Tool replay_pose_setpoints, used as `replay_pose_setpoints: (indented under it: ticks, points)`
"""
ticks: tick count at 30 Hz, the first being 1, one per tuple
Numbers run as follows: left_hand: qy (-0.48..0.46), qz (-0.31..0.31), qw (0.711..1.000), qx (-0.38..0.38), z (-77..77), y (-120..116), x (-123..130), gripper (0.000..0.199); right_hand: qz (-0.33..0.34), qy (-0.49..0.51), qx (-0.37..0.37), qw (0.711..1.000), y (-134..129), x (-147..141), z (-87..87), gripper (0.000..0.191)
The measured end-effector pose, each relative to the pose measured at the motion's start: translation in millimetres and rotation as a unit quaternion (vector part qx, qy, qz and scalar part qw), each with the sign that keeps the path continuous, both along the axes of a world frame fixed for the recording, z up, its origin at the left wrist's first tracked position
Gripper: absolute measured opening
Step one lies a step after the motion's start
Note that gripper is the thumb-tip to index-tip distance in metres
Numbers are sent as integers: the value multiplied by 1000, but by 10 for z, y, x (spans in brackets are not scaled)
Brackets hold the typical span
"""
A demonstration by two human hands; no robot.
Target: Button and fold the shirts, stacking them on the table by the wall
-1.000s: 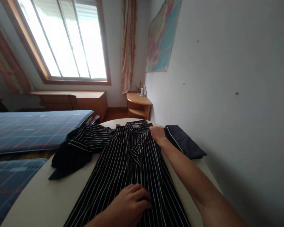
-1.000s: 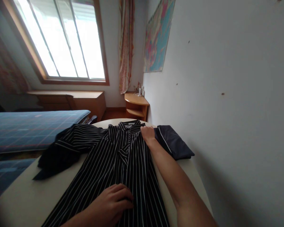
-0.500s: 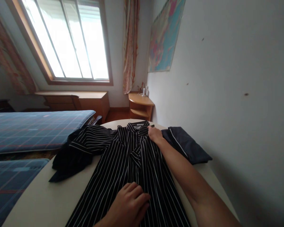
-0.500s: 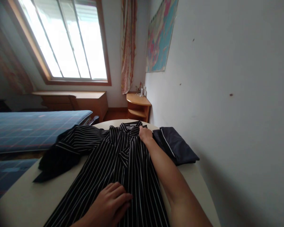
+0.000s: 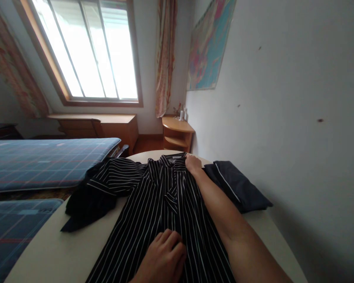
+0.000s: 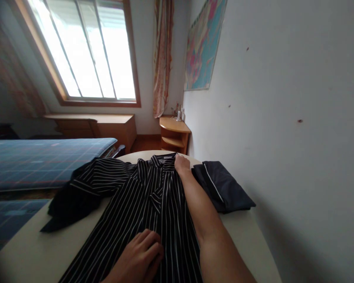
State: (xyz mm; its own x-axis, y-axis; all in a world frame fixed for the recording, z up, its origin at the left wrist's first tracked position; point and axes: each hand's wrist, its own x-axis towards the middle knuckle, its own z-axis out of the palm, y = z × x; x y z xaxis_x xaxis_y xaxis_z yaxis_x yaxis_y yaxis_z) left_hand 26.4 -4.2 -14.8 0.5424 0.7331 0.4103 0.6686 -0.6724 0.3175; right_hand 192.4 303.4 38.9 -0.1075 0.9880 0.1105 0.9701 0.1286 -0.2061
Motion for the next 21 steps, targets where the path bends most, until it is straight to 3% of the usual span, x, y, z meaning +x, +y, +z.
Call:
replay_pose_setpoints:
  ticks: [4,8,10,16,21]
  points:
    - [-17,4,1000,-15,69,-5,-22,22,98,46,-15,994,-22,-40,-55,40]
    - [13,8,999,-43,128,-12,-59,63,140,80,4,987,-175,21,-95,42]
    - [27,14,998,-56,132,-16,-69,67,120,88,25,988,-276,102,-87,43]
    - [24,51,996,-72,125,-50,-60,50,-14,73,18,997,-587,419,-60,40]
    - [-2,86,993,-80,259,115,-19,38,-34,63,-7,997,-829,506,-107,33]
